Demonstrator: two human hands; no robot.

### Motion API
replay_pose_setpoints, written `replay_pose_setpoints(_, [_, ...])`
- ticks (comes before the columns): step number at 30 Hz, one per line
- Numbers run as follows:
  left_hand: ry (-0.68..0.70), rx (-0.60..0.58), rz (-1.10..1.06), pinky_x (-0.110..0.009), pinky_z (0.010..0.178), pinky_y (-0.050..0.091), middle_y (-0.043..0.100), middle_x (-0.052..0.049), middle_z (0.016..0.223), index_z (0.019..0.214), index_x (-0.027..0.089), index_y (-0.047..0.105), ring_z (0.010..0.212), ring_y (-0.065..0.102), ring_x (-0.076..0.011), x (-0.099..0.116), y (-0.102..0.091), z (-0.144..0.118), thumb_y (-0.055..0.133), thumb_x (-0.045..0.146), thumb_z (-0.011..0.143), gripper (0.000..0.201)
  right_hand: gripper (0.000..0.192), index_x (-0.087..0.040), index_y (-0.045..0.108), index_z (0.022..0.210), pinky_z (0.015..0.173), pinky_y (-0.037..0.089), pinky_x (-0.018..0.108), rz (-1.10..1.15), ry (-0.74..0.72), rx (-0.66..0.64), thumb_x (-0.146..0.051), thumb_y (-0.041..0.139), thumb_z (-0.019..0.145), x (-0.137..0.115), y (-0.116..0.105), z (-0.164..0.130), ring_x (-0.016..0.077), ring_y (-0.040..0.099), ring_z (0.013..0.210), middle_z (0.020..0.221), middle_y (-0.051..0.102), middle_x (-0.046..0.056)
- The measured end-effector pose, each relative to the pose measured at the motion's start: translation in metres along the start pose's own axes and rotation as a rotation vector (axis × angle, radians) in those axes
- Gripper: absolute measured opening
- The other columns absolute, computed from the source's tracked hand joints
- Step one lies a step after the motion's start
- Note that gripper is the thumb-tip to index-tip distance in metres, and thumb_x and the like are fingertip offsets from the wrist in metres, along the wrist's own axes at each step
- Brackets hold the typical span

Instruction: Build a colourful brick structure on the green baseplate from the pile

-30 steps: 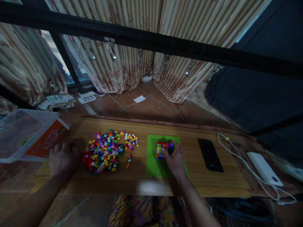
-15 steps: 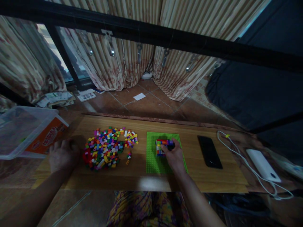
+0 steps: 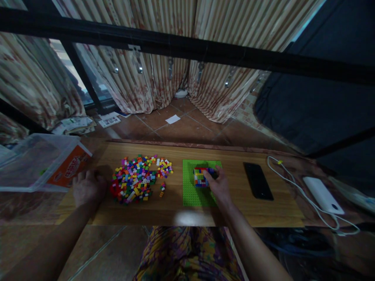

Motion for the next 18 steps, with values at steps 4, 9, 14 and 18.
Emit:
replay_pose_setpoints(4, [0.0, -0.009, 0.003, -0.043, 0.092, 0.039, 0.056, -0.02, 0.112, 0.113, 0.008, 0.06, 0.11, 0.048, -0.0327, -0.001, 0.001, 0.001, 0.03, 0.031, 0.088, 0.045, 0.057, -0.016, 0.054, 0.116, 0.079, 0.05, 0.036, 0.288, 0.114, 0.152, -0.052, 0.063, 0.073, -0.004, -0.029, -0.003, 0.0222, 0.062, 0.094, 0.107, 0.063, 0.012])
replay_pose_setpoints(9, [0.008, 0.007, 0.018, -0.043, 0.093, 0.039, 0.056, -0.02, 0.111, 0.113, 0.007, 0.06, 0.108, 0.048, -0.032, -0.001, 0.001, 0.002, 0.031, 0.029, 0.088, 0.044, 0.037, -0.016, 0.059, 0.107, 0.083, 0.049, 0.036, 0.345, 0.016, 0.171, -0.04, 0.063, 0.079, -0.038, -0.043, -0.034, 0.0206, 0.062, 0.093, 0.103, 0.065, 0.011])
replay_pose_setpoints(14, [0.016, 0.012, 0.036, -0.042, 0.091, 0.039, 0.057, -0.02, 0.109, 0.11, 0.007, 0.06, 0.106, 0.049, -0.0314, 0.0, 0.002, 0.001, 0.032, 0.029, 0.089, 0.042, 0.021, -0.02, 0.067, 0.093, 0.074, 0.052, 0.031, 0.31, 0.044, -0.182, -0.037, 0.058, 0.085, -0.059, 0.007, -0.101, 0.0187, 0.065, 0.081, 0.088, 0.07, 0.005])
replay_pose_setpoints(18, [0.015, 0.036, 0.016, -0.042, 0.092, 0.037, 0.057, -0.019, 0.111, 0.112, 0.007, 0.06, 0.106, 0.049, -0.0305, -0.002, 0.003, 0.0, 0.033, 0.03, 0.089, 0.042, 0.016, -0.023, 0.07, 0.088, 0.071, 0.05, 0.027, 0.174, -0.025, -0.461, -0.029, 0.055, 0.087, -0.064, 0.044, -0.147, 0.0177, 0.065, 0.08, 0.084, 0.071, 0.002])
Point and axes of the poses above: each hand's wrist, its own z-axis towards the middle knuckle, its own y-axis out of the palm, x = y × z, the point moved 7 cm from there along z, towards the middle knuckle
